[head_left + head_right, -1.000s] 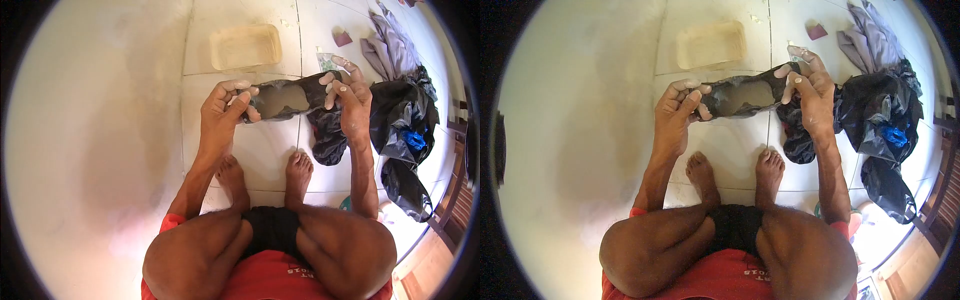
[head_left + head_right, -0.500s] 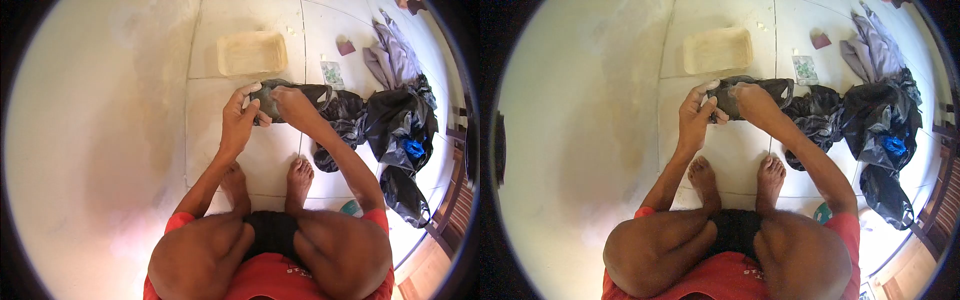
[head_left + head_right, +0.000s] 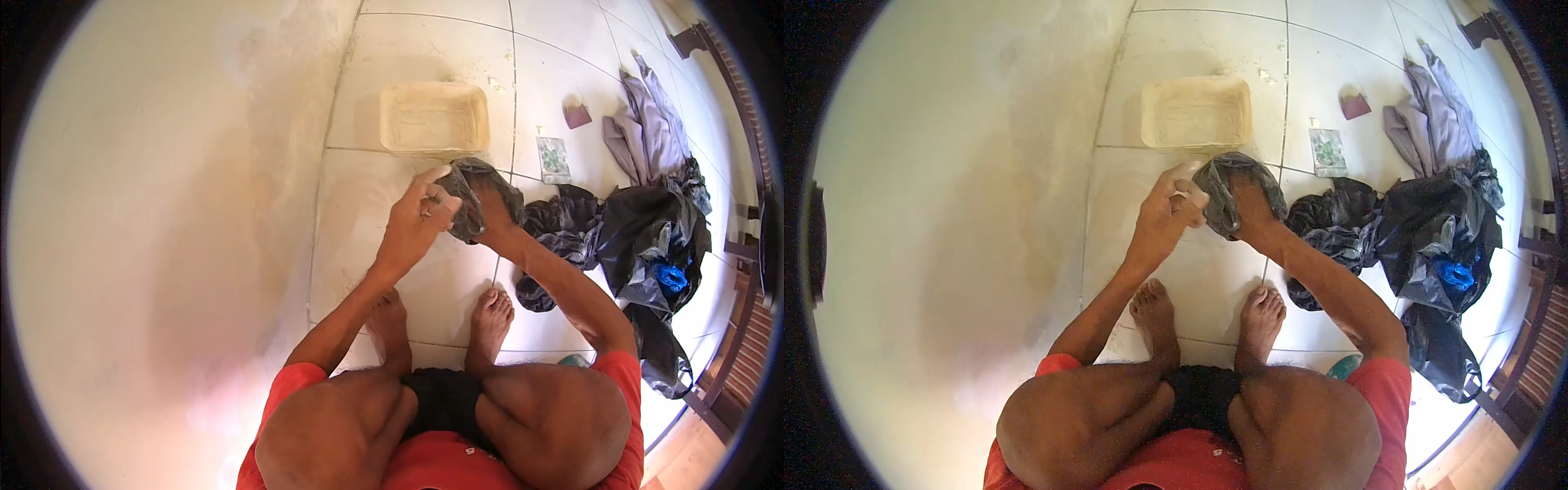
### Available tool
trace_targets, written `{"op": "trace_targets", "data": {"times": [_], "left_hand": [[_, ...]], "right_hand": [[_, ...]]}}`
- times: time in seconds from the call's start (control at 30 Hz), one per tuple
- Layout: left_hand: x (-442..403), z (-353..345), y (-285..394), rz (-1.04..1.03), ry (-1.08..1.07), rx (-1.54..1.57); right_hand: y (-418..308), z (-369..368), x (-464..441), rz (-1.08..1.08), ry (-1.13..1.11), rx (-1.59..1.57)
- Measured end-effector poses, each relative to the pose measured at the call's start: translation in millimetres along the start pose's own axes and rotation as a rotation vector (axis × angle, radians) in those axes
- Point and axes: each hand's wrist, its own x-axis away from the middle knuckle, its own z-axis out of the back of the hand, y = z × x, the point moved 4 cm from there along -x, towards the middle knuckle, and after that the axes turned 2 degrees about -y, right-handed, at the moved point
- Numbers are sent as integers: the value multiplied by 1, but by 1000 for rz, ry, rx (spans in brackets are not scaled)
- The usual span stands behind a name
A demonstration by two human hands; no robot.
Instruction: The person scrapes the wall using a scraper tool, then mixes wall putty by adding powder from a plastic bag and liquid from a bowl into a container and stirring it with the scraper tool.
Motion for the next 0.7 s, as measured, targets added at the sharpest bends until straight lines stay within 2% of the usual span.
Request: {"op": "trace_targets", "data": {"times": [0.07,0.1,0.13,0.2,0.27,0.3,0.37,0.4,0.47,0.5,0.53,0.57,0.6,0.63,0.7], "left_hand": [[1,-8,7,-57,-24,-107],[2,-12,13,-98,-6,-247],[2,-16,18,-137,13,-387],[3,-21,25,-120,5,-480],[0,-24,25,-112,-1,-573],[-1,-25,25,-172,-1,-590],[-4,-23,19,-233,0,-606],[-6,-21,12,-287,13,-626],[-5,-21,13,-346,23,-645],[-2,-19,14,-293,30,-604],[-1,-17,15,-240,37,-564],[0,-16,17,-242,33,-564],[1,-14,17,-231,41,-529],[3,-12,17,-218,50,-495],[3,-6,18,-208,42,-492]], "right_hand": [[-3,-1,3,60,57,-113],[-4,-3,4,-122,2,-709],[-5,-4,5,-174,-20,-885],[-8,-7,6,-299,-33,-1239],[-17,11,5,9,16,-541],[-14,6,5,10,16,-539],[10,-21,7,-239,-18,-714],[20,-30,8,-239,-17,-712],[35,-41,4,-113,-176,-9],[35,-37,0,-116,-173,-6],[36,-32,-5,-206,-227,44],[37,-26,-9,-297,-282,94],[35,-14,-11,-300,-281,92],[32,0,-12,-236,-214,-222],[31,8,-12,-157,-195,-469]]}}
